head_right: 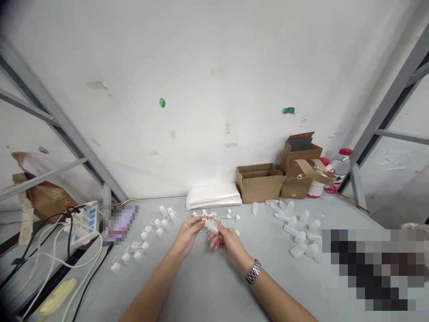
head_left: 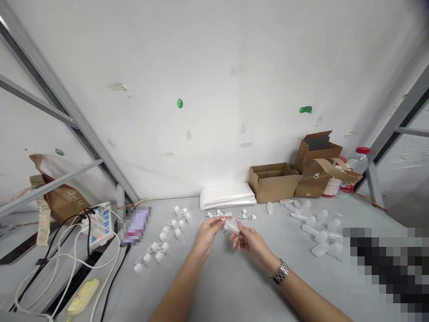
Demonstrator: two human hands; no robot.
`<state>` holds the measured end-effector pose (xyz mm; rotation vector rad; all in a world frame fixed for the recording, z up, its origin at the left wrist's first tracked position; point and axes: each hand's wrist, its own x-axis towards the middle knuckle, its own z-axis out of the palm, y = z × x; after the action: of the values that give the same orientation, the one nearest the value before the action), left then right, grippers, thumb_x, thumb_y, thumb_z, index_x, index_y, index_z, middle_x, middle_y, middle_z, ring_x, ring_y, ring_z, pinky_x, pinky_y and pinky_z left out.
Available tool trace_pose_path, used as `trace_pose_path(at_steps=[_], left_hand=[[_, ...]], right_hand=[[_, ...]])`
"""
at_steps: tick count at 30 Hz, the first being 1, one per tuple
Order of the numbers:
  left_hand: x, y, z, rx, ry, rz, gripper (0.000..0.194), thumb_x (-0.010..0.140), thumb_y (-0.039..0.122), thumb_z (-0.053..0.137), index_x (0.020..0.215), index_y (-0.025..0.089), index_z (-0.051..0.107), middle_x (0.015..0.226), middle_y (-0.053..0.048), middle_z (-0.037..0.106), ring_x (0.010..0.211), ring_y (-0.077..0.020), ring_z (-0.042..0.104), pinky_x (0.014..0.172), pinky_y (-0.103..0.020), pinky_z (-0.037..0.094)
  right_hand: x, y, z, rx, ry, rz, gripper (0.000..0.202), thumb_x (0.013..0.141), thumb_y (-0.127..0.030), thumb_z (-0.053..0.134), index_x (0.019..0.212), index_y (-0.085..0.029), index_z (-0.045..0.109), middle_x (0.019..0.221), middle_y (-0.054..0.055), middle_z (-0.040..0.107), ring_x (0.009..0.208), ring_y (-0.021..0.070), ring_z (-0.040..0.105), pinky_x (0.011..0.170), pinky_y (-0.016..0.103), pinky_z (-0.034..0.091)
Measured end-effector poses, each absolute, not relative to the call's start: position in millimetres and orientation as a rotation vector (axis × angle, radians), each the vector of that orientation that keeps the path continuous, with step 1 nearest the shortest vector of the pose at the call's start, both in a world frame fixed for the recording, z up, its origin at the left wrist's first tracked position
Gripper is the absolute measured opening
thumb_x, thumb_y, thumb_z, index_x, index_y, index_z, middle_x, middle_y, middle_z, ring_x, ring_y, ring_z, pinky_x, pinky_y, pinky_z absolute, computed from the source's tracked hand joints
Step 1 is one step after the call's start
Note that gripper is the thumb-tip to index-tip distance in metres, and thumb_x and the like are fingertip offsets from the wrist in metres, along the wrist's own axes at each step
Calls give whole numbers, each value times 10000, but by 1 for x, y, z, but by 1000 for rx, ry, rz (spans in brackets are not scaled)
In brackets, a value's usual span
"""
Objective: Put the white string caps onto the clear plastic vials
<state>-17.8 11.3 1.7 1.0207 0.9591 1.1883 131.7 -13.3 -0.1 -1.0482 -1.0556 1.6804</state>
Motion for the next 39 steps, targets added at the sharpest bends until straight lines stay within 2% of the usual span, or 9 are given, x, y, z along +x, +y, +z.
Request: trace_pose_path(at_steps=[7,13,17,21,25,29,33,36,39], left_hand=[[-16,11,1,979,1060,1269,256,594,320,696,782,146,698,1008,-106,670,1025,-248,556,934,-358,353],[-22,13,6,1329,1035,1189,377,573,247,712,946,207,666,1209,-84,558,1135,-249,470,948,-349,344],[-25,15,6,1528,1136,1133,72,630,246,660,668,194,693,1191,-78,564,1139,-235,457,975,-331,308],[-24,13,5,1546,1182,1163,89,654,252,637,594,207,684,1159,-69,578,1119,-234,465,975,-343,296],[-21,10,8,1503,1142,1138,163,658,349,636,596,209,694,1117,-70,608,1108,-259,478,968,-348,308],[-21,10,10,1171,1025,1157,415,744,507,485,777,149,692,927,-120,685,926,-264,603,925,-406,354],[-22,9,13,998,835,1130,427,686,364,635,1059,162,594,1011,-113,665,946,-237,605,927,-388,357],[-21,6,17,1024,709,1090,448,645,252,688,1073,166,589,1087,-114,631,1049,-229,547,952,-358,342],[-19,5,16,1023,780,1162,311,641,269,687,921,137,655,992,-115,667,988,-229,576,932,-362,358]], right_hand=[[126,-12,-7,-1070,-1090,1351,408,534,-460,728,800,-182,591,593,-19,599,518,136,542,550,276,435],[133,-14,-4,-828,-994,1760,324,697,-463,617,690,-139,625,604,27,611,513,106,509,558,251,389],[136,-12,-5,-787,-905,1840,316,681,-435,649,690,-119,663,558,27,586,500,97,475,535,239,359],[137,-8,-9,-889,-805,1684,307,580,-414,733,640,-122,663,524,2,556,487,84,430,526,231,344],[137,-7,-8,-927,-835,1565,312,578,-437,727,626,-139,647,539,0,568,502,95,437,543,240,346],[138,-8,-4,-833,-844,1652,306,639,-438,683,651,-134,653,530,8,567,497,100,449,530,241,341],[134,-13,-3,-690,-730,1887,301,690,-420,644,628,-125,645,521,8,546,472,83,448,511,231,342],[131,-16,-4,-691,-694,1950,301,689,-412,647,607,-123,635,541,18,559,473,80,464,506,228,348],[127,-18,-5,-751,-762,1935,345,705,-454,620,636,-117,638,531,32,578,480,91,483,520,238,363]])
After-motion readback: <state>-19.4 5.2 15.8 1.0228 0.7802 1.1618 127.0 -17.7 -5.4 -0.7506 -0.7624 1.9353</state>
